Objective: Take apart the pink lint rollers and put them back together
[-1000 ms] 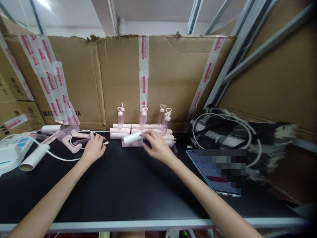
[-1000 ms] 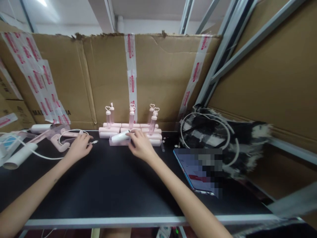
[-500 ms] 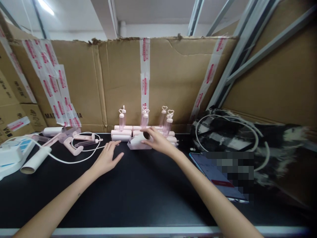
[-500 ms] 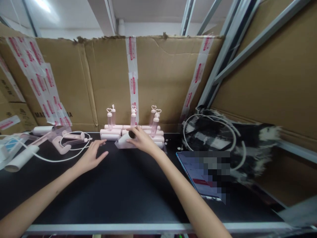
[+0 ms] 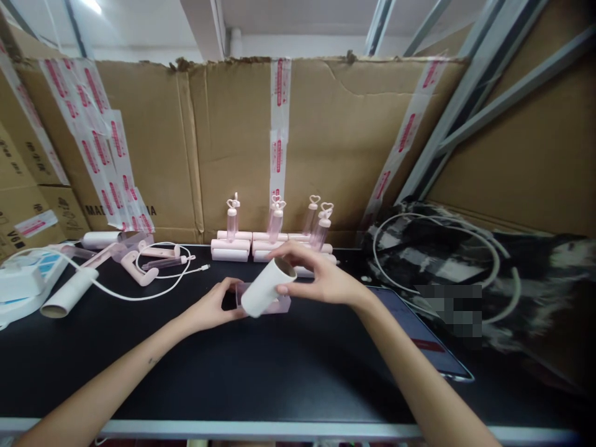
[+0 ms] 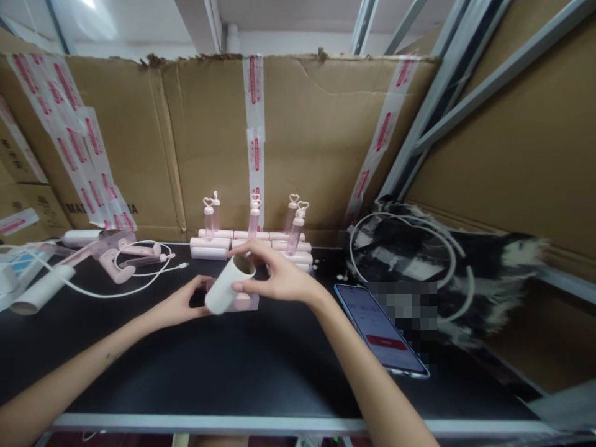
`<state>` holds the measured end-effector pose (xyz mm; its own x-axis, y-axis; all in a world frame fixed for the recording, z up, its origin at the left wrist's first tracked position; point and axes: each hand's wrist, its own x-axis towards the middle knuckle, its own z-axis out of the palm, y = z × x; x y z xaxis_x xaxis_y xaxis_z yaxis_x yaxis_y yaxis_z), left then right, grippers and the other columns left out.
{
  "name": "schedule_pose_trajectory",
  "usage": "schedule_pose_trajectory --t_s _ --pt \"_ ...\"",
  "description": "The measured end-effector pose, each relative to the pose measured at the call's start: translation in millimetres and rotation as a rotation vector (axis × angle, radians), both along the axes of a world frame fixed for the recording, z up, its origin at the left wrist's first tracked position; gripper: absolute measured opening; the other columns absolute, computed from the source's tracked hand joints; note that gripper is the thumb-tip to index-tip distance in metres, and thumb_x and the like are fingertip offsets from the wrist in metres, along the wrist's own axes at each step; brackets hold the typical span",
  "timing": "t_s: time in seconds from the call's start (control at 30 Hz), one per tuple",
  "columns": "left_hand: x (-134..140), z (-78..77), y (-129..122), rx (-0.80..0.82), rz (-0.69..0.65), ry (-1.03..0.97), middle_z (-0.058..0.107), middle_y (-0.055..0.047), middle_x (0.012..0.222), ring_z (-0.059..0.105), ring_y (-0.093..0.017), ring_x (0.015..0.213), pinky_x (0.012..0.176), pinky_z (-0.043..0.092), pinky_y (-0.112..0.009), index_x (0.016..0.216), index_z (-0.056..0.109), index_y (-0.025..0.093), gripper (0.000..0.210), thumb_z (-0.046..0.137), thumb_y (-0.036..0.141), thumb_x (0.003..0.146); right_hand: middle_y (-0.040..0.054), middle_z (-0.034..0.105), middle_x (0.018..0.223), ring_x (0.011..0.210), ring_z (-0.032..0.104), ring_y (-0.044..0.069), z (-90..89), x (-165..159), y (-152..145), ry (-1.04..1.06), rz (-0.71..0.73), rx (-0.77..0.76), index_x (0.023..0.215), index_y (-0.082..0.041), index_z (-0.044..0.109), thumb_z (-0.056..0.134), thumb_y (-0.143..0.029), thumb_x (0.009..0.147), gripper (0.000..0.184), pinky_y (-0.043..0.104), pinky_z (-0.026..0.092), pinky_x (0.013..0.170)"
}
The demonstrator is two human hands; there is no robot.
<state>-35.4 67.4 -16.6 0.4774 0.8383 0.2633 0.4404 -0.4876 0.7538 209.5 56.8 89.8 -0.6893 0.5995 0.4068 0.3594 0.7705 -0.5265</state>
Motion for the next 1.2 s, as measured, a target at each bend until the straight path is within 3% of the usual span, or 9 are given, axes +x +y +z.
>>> schedule_pose_trajectory --t_s 0.2,0.3,0.37,0.43,0.57,0.7,0.83,0.9,1.2 --pt "-5 -1.1 4 -0.023 -0.034 -0.058 0.056 -0.011 0.118 0.053 -0.025 0.11 0.095 0.04 -0.042 0.12 0.043 0.02 0.055 0.066 0.038 0.073 0.0035 0.053 0.107 0.093 0.055 0.015 -1.9 -14 -19 -0.185 0.227 -0.131 0.122 -0.024 0.049 0.068 -0.035 0.074 0.053 0.027 0.046 0.082" --pt "-5 -5.9 6 -0.012 -0.028 -0.052 0.055 -0.011 0.119 0.052 -0.025 0.111 0.097 0.038 -0.043 0.121 0.042 0.02 0.055 0.065 0.037 0.074 0.0052 0.054 0.106 0.095 0.055 0.016 -8.5 -14 -5 -0.095 0.131 -0.06 0.12 -0.022 0.052 0.058 -0.034 0.082 0.04 0.03 0.046 0.085" --pt "-3 -9.3 6 0.006 -0.002 -0.033 0.053 -0.013 0.122 0.051 -0.025 0.113 0.098 0.036 -0.044 0.123 0.041 0.021 0.057 0.065 0.036 0.074 0.0068 0.054 0.105 0.1 0.053 0.018 -17.0 -11 11 -0.109 0.0 0.058 0.104 -0.021 0.063 0.055 -0.03 0.085 0.022 0.035 0.043 0.091" --pt "-1 -12.1 5 0.018 0.021 -0.017 0.051 -0.013 0.125 0.047 -0.026 0.117 0.1 0.033 -0.045 0.126 0.038 0.021 0.061 0.065 0.036 0.074 0.0085 0.053 0.111 0.113 0.047 0.024 -28.6 -8 27 -0.24 -0.076 0.137 0.087 -0.021 0.07 0.062 -0.026 0.079 0.012 0.042 0.037 0.097" --pt "1 -14.9 5 0.012 0.035 -0.033 0.054 -0.013 0.122 0.046 -0.026 0.118 0.103 0.03 -0.047 0.133 0.026 0.02 0.073 0.065 0.034 0.073 0.0079 0.051 0.124 0.127 0.033 0.031 -45.5 -5 39 -0.445 -0.055 0.081 0.08 -0.023 0.072 0.068 -0.018 0.072 0.01 0.049 0.034 0.1" --pt "0 -15.4 6 -0.003 0.025 -0.036 0.056 -0.013 0.118 0.046 -0.025 0.118 0.103 0.028 -0.046 0.132 0.024 0.019 0.073 0.064 0.036 0.074 0.0098 0.056 0.118 0.126 0.039 0.027 -34.4 -5 28 -0.258 -0.049 -0.003 0.078 -0.018 0.064 0.064 -0.023 0.076 0.005 0.043 0.038 0.098" --pt "-1 -16.0 8 -0.02 0.01 -0.059 0.058 -0.012 0.117 0.047 -0.024 0.117 0.103 0.029 -0.046 0.132 0.024 0.019 0.072 0.064 0.037 0.074 0.0071 0.064 0.102 0.107 0.058 0.019 -15.6 -16 -1 0.112 -0.009 -0.178 0.089 -0.019 0.051 0.053 -0.032 0.085 0.013 0.034 0.049 0.086" --pt "-1 -16.4 8 -0.016 0.004 -0.078 0.054 -0.012 0.122 0.047 -0.025 0.118 0.103 0.029 -0.046 0.129 0.029 0.02 0.067 0.064 0.036 0.075 0.0059 0.065 0.099 0.1 0.062 0.018 -12.2 -23 -19 0.145 0.036 -0.209 0.09 -0.019 0.05 0.054 -0.031 0.085 0.014 0.033 0.05 0.084" --pt "-1 -16.5 6 0.007 0.044 -0.102 0.036 -0.012 0.136 0.046 -0.027 0.118 0.102 0.033 -0.044 0.107 0.054 0.02 0.043 0.069 0.036 0.07 0.0093 0.065 0.109 0.111 0.056 0.021 -22.5 -27 -39 0.058 0.163 0.023 0.091 -0.019 0.06 0.061 -0.027 0.081 0.013 0.035 0.044 0.094"
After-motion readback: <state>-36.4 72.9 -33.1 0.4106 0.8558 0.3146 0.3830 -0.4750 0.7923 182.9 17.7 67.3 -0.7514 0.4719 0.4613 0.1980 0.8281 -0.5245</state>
